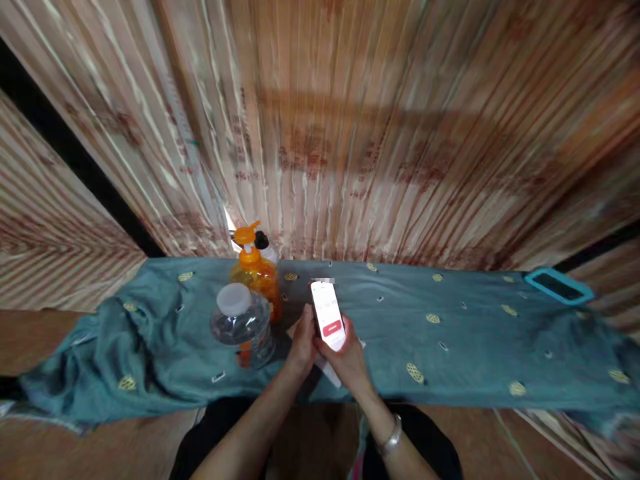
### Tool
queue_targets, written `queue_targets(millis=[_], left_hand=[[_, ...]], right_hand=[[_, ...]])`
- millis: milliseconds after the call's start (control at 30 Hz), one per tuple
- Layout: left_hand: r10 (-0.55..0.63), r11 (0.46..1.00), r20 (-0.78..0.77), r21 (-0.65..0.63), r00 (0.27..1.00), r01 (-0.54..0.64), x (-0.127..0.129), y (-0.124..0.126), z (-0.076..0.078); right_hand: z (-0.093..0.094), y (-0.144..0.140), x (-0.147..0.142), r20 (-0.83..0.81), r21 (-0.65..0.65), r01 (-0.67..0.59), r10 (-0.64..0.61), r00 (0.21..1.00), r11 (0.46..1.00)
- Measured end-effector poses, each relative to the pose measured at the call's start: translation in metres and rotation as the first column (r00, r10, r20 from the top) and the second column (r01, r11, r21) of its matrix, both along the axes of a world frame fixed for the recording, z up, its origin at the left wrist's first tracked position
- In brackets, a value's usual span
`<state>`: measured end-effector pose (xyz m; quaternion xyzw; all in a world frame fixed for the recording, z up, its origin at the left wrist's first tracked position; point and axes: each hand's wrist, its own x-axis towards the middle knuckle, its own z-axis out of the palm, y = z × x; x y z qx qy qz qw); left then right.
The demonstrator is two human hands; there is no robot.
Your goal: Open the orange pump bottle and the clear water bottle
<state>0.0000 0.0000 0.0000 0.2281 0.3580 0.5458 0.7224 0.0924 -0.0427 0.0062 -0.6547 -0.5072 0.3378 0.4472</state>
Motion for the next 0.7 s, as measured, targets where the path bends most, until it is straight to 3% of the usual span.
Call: queue_targets(millis=[700], left_hand=[[-0.072, 0.997, 0.046, -0.016, 0.996, 0.073, 0.002, -0.002, 0.007]], right_hand=[[0.007, -0.001, 0.019, 0.022, -0.032, 0.098, -0.097, 0.995, 0.995]])
